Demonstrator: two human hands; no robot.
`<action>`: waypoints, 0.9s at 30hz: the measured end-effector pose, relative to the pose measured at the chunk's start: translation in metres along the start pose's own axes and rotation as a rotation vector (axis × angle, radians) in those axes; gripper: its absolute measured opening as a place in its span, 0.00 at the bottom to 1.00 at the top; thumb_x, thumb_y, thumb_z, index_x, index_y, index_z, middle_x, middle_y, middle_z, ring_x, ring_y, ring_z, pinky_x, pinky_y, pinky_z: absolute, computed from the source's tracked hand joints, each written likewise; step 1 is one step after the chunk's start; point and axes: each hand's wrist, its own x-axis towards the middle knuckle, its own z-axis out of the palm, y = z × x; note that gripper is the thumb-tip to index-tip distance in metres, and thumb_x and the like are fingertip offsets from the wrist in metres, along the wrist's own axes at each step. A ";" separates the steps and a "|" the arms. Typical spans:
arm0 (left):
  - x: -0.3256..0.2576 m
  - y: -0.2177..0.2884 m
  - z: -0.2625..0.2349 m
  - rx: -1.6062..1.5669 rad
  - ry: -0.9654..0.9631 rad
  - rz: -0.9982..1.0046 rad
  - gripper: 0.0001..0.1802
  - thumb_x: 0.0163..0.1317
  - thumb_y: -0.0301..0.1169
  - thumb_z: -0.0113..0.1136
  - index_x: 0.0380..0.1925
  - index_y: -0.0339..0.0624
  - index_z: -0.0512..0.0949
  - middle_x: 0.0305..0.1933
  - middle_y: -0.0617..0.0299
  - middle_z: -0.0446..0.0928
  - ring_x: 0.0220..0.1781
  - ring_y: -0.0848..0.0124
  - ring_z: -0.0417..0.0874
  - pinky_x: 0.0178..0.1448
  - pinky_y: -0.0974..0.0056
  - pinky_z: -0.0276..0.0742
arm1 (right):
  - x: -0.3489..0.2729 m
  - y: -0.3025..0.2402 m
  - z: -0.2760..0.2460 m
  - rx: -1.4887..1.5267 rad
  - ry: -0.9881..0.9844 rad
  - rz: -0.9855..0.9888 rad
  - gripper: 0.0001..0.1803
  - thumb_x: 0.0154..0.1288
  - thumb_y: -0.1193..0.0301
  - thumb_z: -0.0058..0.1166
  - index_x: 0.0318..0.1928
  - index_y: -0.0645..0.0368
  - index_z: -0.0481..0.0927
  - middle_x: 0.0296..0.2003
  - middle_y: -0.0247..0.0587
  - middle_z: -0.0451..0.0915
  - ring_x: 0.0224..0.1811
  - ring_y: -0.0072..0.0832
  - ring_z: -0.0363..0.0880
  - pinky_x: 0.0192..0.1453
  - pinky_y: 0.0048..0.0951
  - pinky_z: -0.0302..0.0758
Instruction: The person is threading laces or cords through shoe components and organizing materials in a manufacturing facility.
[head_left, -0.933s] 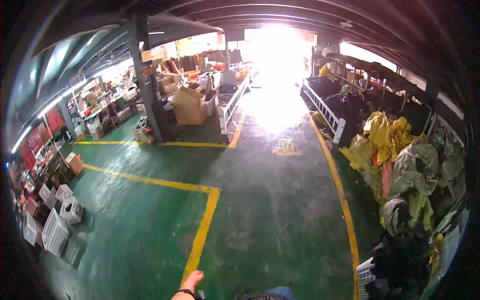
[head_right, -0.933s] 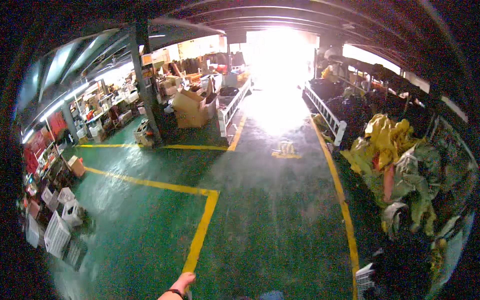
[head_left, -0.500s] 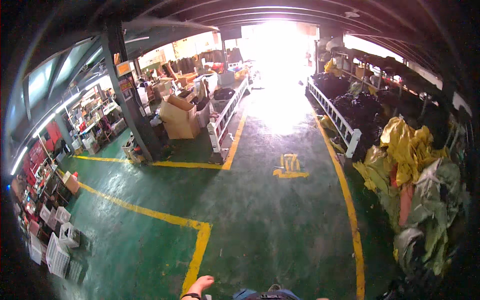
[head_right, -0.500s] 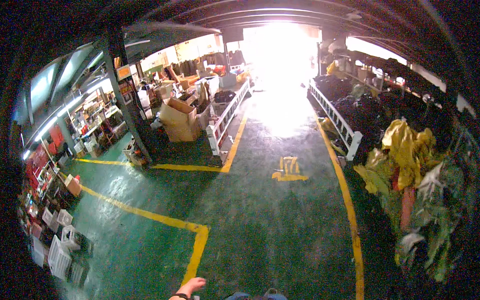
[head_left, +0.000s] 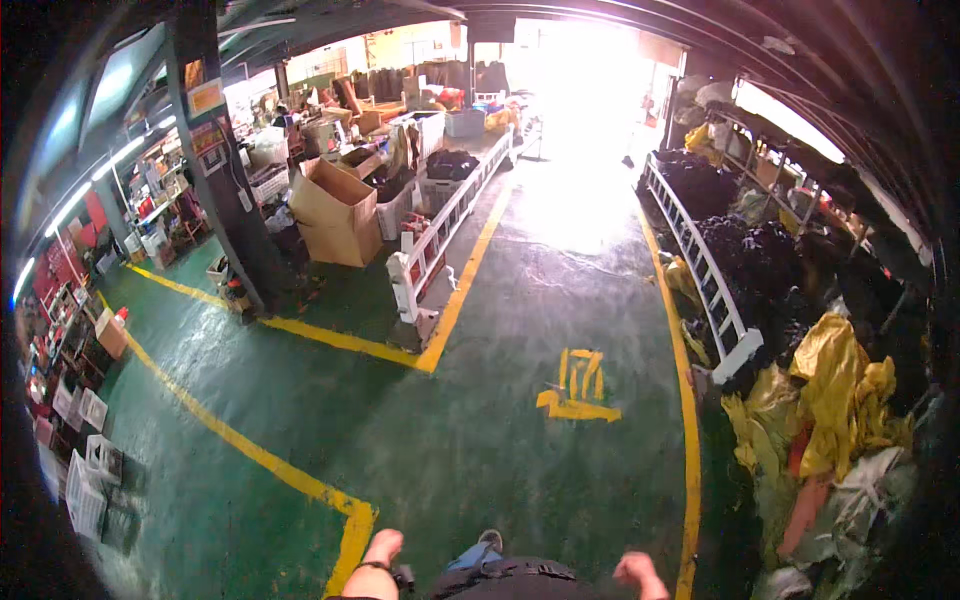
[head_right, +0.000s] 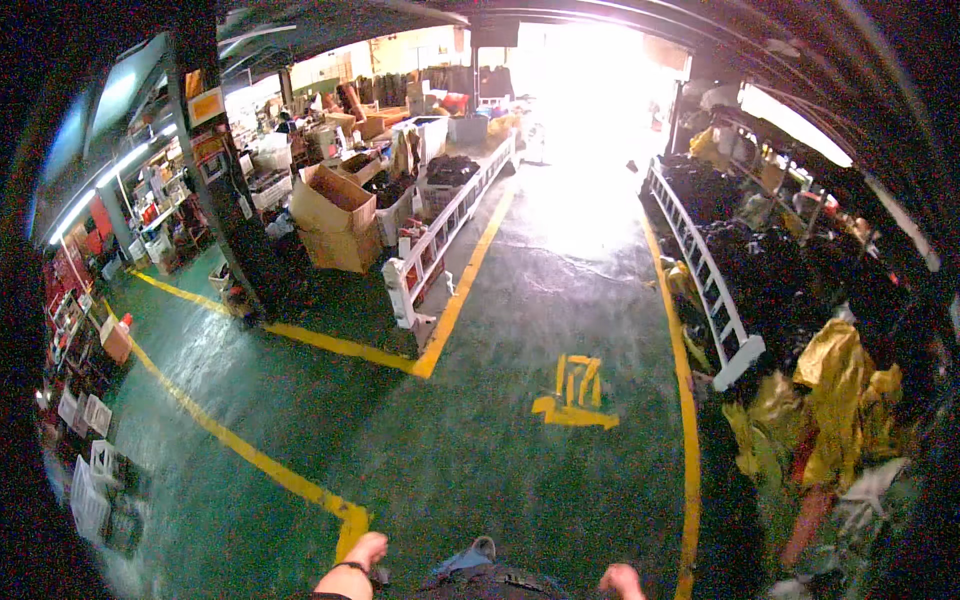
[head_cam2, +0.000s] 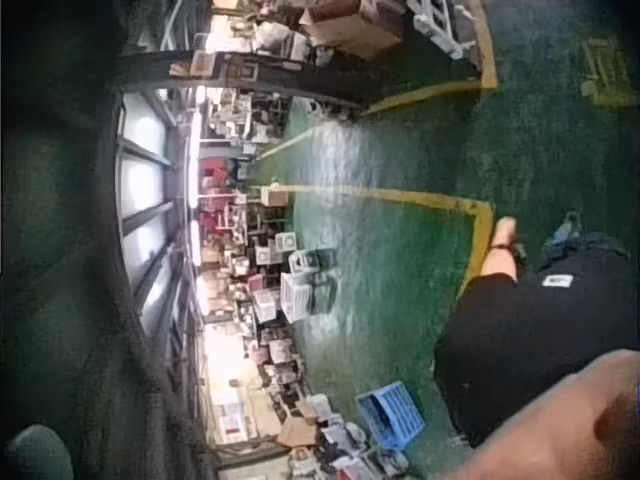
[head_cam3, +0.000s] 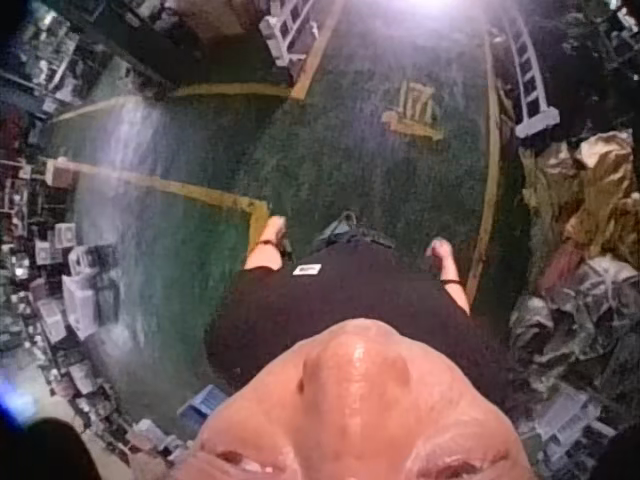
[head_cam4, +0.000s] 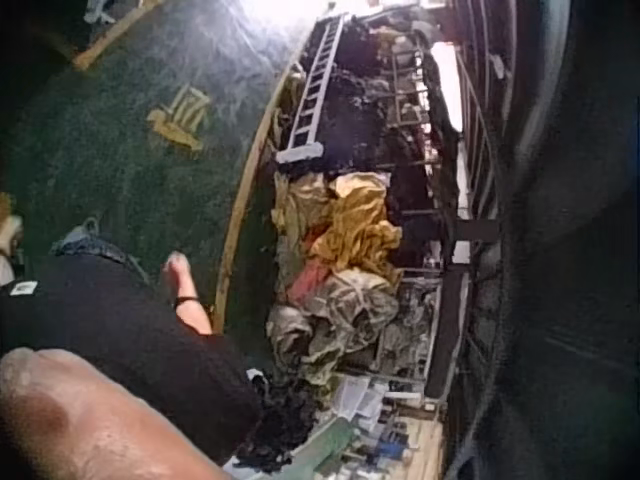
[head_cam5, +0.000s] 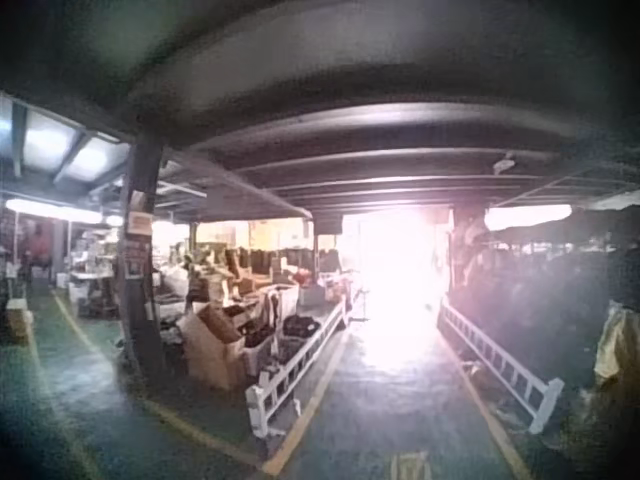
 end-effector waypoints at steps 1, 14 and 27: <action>0.031 0.088 0.012 -0.048 -0.129 0.037 0.19 0.59 0.41 0.51 0.41 0.42 0.83 0.43 0.50 0.84 0.45 0.54 0.84 0.49 0.52 0.77 | 0.016 0.011 -0.015 0.000 0.021 0.052 0.15 0.54 0.66 0.68 0.38 0.63 0.84 0.22 0.40 0.80 0.30 0.36 0.84 0.37 0.42 0.82; 0.376 0.577 -0.012 0.222 -0.429 0.356 0.23 0.62 0.40 0.53 0.55 0.45 0.79 0.51 0.50 0.83 0.52 0.54 0.83 0.56 0.55 0.78 | 0.438 -0.101 -0.236 0.844 -0.037 0.229 0.05 0.57 0.70 0.49 0.29 0.55 0.78 0.20 0.41 0.75 0.20 0.35 0.74 0.24 0.41 0.70; 0.637 0.629 -0.100 -0.018 -0.188 -0.431 0.09 0.58 0.35 0.56 0.28 0.42 0.80 0.24 0.62 0.78 0.21 0.72 0.76 0.23 0.62 0.67 | 0.829 -0.537 -0.556 0.480 0.452 -0.118 0.20 0.63 0.73 0.49 0.55 0.66 0.75 0.26 0.42 0.81 0.20 0.28 0.78 0.23 0.31 0.75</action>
